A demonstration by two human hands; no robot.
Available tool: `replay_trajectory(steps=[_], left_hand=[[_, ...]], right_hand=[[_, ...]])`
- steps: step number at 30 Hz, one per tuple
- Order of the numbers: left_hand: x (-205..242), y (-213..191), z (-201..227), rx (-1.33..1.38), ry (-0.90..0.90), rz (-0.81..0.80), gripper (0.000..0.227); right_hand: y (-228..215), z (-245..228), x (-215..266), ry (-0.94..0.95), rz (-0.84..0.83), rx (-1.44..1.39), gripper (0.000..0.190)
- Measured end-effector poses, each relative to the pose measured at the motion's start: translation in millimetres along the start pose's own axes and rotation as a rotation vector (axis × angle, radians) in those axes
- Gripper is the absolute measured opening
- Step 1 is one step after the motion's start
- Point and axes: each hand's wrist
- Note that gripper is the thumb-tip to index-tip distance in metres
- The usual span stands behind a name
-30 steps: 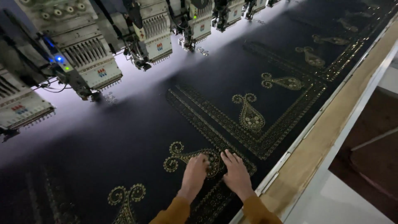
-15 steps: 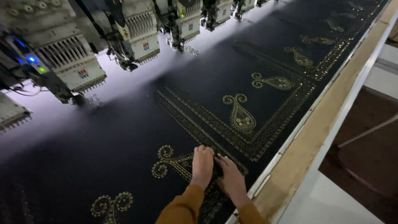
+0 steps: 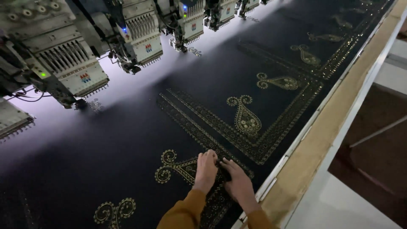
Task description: The person threads needles on a multi-head embroidery machine and then smooths the black fabric with gold embroidery patterns. The person repeatedly threads the needle area and checks the fabric surface.
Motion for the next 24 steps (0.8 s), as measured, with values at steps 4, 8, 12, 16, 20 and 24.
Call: replay_trajectory(steps=[4,8,12,16,20,24], left_hand=[[34.8,-31.3,-3.5,0.006,-0.119,0.015,0.023],[79.7,-88.3,20.7,0.03,-0.328,0.048,0.022],[89.8,-77.1,7.0,-0.061,-0.324,0.09,0.026],[89.4,-55.0,4.6,-0.198,-0.219,0.073,0.016],[87.0,-46.2,24.6,-0.303,-0.325,0.041,0.024],[76.7,-28.4,37.9,-0.396,-0.313,0.022,0.017]], right_hand=[[-16.7,-20.4,12.1,0.067,-0.025,-0.09,0.069],[-10.9,-21.1,16.0,0.003,0.023,-0.153,0.066],[-14.7,-34.9,23.2,0.015,-0.064,-0.035,0.07],[-18.2,-47.9,26.5,0.047,-0.087,0.092,0.074],[-3.6,-43.4,23.6,0.01,-0.069,0.145,0.089],[0.3,-44.0,26.2,0.047,-0.122,0.215,0.087]])
Point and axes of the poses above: each hand's wrist, its own x-axis away from the middle knuckle, its own y-axis out of the palm, z = x × y, and after that the axes turned 9 degrees about z, right-handed
